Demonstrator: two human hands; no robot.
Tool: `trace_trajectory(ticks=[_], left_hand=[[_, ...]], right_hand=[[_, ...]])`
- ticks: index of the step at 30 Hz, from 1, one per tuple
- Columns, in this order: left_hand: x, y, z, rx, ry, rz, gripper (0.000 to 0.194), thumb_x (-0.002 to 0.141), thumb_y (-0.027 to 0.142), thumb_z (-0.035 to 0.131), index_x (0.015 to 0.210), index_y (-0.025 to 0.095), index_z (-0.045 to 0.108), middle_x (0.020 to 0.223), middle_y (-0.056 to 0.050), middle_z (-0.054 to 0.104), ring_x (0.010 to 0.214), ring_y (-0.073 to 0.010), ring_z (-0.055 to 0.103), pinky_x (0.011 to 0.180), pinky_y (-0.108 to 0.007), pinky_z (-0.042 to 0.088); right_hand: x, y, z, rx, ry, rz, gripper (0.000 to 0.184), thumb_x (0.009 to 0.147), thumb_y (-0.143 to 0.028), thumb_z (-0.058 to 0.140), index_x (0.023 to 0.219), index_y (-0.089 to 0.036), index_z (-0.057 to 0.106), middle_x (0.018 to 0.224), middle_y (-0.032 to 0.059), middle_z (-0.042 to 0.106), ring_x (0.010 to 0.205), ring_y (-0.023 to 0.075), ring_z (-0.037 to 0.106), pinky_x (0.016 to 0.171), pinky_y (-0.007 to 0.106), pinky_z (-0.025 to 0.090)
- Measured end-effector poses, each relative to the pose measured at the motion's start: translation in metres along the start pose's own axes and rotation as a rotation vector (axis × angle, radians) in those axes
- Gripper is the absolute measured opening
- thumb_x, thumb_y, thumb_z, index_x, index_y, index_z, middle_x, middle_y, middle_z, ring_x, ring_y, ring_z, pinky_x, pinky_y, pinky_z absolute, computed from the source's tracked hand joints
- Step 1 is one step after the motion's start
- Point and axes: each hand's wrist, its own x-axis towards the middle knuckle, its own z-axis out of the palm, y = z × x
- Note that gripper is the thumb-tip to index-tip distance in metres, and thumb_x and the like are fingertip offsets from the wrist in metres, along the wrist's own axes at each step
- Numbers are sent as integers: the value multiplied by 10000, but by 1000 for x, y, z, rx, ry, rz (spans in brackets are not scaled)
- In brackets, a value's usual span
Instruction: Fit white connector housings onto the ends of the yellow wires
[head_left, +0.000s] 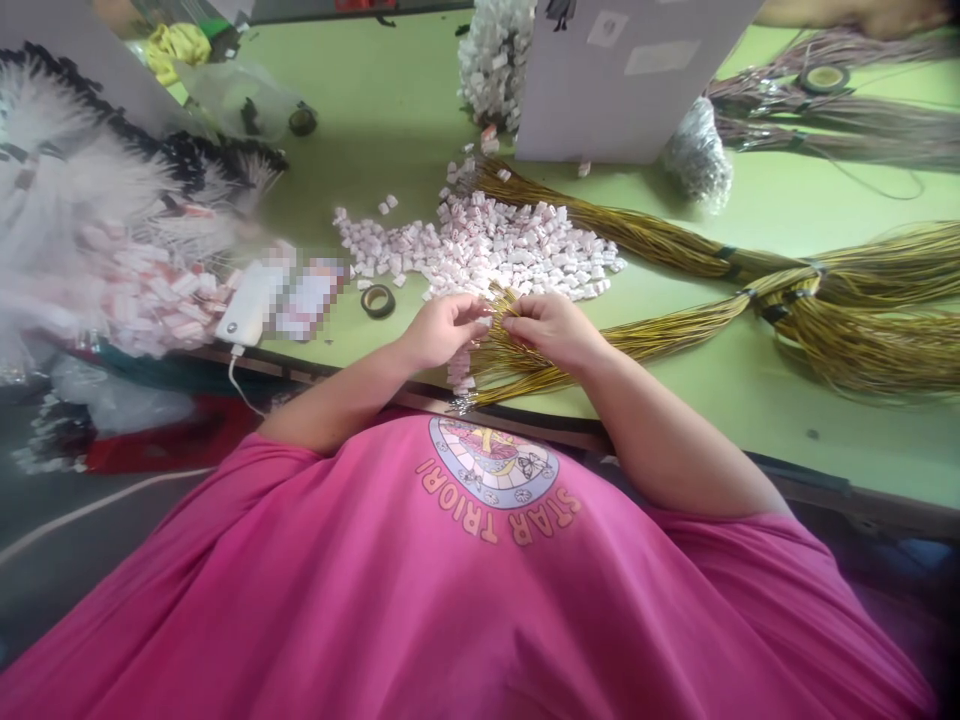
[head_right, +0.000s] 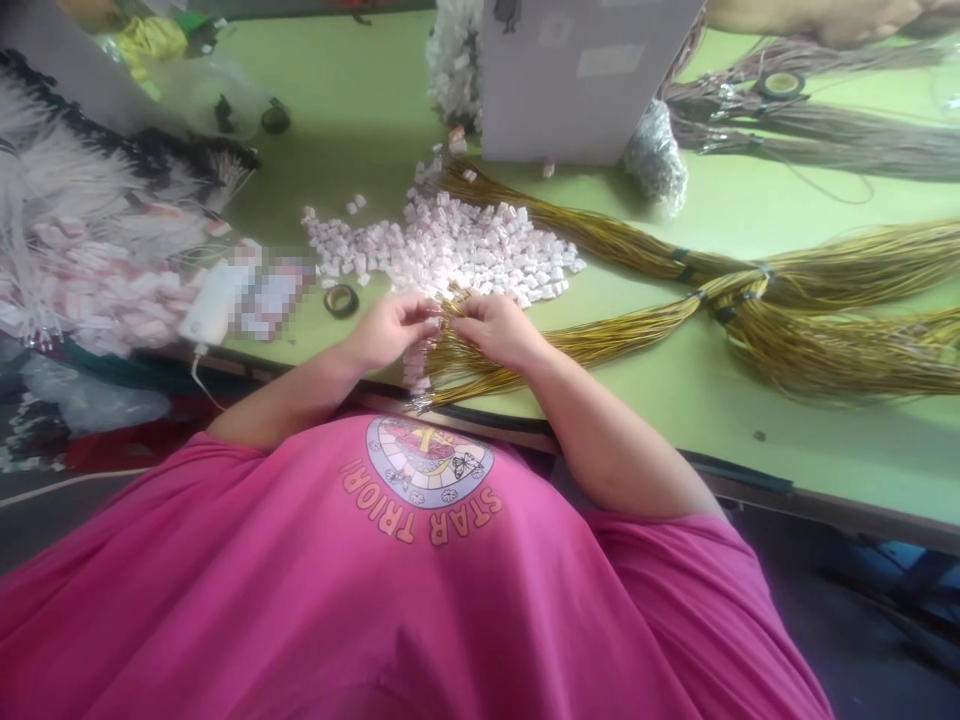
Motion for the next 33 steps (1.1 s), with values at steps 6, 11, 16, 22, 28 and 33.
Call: trace_trajectory(ticks=[6, 11, 16, 22, 28, 33], left_hand=[[3, 2, 1, -154, 47, -79, 153, 736, 191, 677, 870, 129, 640, 817, -25, 676, 699, -111, 617, 739, -288, 510], [2, 3, 2, -122, 85, -70, 165, 733, 197, 681, 881, 129, 660, 817, -27, 689, 727, -123, 628, 748, -288, 514], [0, 0, 2, 133, 74, 37, 184, 742, 258, 693, 879, 137, 708, 826, -46, 710, 748, -155, 633, 728, -286, 488], [-2, -1, 1, 307, 94, 94, 187, 768, 285, 681, 892, 154, 730, 849, -47, 718, 751, -156, 628, 700, -265, 460], [0, 0, 6, 356, 59, 104, 140, 780, 259, 670, 858, 157, 727, 742, -19, 674, 671, -124, 576, 624, -242, 414], [-4, 7, -1, 503, 20, 185, 106, 787, 261, 669, 783, 162, 706, 719, -20, 641, 693, -132, 563, 657, -264, 415]], right_hand=[[-1, -4, 1, -102, 19, -51, 260, 795, -324, 544, 589, -173, 494, 521, -37, 402, 520, 77, 334, 511, 263, 262], [0, -4, 3, -175, 39, -45, 241, 789, -274, 527, 578, -176, 464, 531, -44, 375, 538, 80, 341, 525, 266, 258], [-1, -5, 7, -213, 43, -54, 271, 779, -261, 533, 547, -180, 419, 518, -54, 345, 529, 75, 319, 527, 260, 255], [-2, -5, 5, -117, -41, 21, 241, 786, -302, 526, 589, -164, 542, 501, -27, 475, 490, 86, 385, 522, 263, 296], [1, -2, 9, -293, 45, -69, 243, 782, -248, 532, 561, -171, 469, 539, -30, 443, 572, 96, 382, 573, 268, 289], [2, 3, 6, -249, -19, -102, 226, 790, -251, 519, 591, -155, 570, 553, -16, 518, 564, 101, 437, 593, 271, 334]])
